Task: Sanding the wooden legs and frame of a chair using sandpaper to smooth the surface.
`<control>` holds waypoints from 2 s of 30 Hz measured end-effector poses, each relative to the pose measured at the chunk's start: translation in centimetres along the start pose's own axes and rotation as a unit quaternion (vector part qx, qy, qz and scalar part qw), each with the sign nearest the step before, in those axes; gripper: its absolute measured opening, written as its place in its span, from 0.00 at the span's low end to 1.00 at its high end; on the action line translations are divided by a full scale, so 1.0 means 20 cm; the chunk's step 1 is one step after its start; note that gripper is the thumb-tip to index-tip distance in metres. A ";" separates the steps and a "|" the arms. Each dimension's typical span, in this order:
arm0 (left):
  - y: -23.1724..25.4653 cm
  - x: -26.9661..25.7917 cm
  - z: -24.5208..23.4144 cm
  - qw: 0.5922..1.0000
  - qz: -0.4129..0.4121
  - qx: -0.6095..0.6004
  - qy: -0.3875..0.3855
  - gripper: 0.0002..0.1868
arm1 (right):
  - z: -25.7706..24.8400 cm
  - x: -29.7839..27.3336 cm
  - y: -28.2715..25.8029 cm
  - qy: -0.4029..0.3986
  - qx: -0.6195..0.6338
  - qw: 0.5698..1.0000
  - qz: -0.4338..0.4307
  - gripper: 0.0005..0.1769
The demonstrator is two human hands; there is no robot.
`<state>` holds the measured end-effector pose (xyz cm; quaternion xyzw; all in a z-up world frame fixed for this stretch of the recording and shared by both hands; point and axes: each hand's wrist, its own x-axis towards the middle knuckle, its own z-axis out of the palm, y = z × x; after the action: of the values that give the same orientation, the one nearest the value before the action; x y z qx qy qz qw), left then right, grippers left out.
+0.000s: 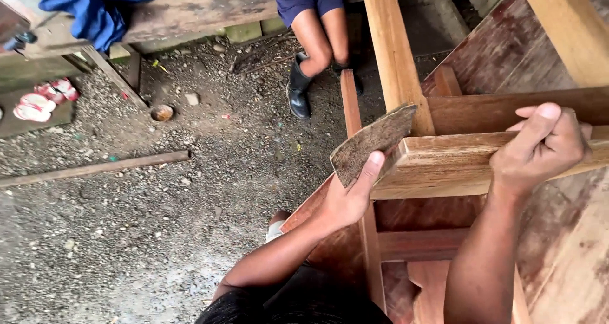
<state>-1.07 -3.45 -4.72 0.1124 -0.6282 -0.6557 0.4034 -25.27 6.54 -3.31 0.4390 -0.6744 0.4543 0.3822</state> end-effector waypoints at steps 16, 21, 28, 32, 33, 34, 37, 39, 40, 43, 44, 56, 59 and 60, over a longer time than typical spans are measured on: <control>-0.06 -0.11 0.12 0.958 0.128 0.225 -0.124 0.60 | 0.01 0.02 -0.01 0.011 0.004 1.000 -0.021 0.34; 0.00 -0.05 0.13 0.951 0.121 0.267 -0.096 0.53 | 0.01 0.02 -0.01 0.009 -0.003 1.000 -0.028 0.31; 0.04 -0.08 0.11 0.918 0.058 0.374 -0.119 0.63 | 0.01 0.02 -0.01 0.008 0.003 1.000 -0.028 0.31; 0.04 -0.09 0.09 0.915 0.070 0.372 -0.138 0.67 | 0.01 0.02 -0.01 0.014 0.020 0.999 -0.034 0.31; 0.03 -0.12 0.09 0.908 0.073 0.387 -0.142 0.70 | 0.02 0.02 -0.01 0.013 -0.001 0.999 -0.031 0.32; 0.03 -0.09 0.08 0.909 0.069 0.386 -0.143 0.70 | 0.02 0.02 0.00 0.009 -0.001 1.000 -0.030 0.32; 0.05 -0.02 0.04 0.879 0.079 0.449 -0.137 0.73 | 0.01 0.01 -0.01 0.009 0.001 0.999 -0.035 0.34; 0.14 0.07 -0.01 0.909 0.054 0.385 -0.149 0.67 | 0.01 0.03 -0.01 0.011 0.010 0.999 -0.047 0.33; 0.15 0.07 -0.05 0.909 0.055 0.385 -0.150 0.67 | 0.01 0.03 -0.01 0.012 0.009 0.999 -0.048 0.33; 0.20 0.06 -0.11 0.959 0.122 0.255 -0.025 0.29 | 0.00 0.03 -0.01 0.009 0.004 0.999 -0.031 0.33; 0.24 0.05 -0.13 0.968 0.120 0.220 0.012 0.20 | 0.00 0.03 -0.01 -0.002 0.004 1.000 -0.028 0.33; 0.04 -0.22 -0.16 0.966 -0.082 0.008 -0.245 0.09 | -0.30 -0.63 -0.68 -0.240 0.397 0.869 0.172 0.48; -0.01 -0.26 -0.05 0.960 -0.099 -0.043 -0.260 0.07 | -0.31 -0.80 -0.80 -0.173 0.356 0.890 0.229 0.27; -0.03 -0.25 0.00 0.967 -0.055 -0.030 -0.246 0.10 | -0.29 -0.89 -0.77 -0.112 0.311 0.909 0.255 0.25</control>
<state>1.93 -0.11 -7.00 -0.0301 -0.6807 -0.7032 0.2030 -4.28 13.35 -13.63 0.3973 -0.6260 0.6708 0.0191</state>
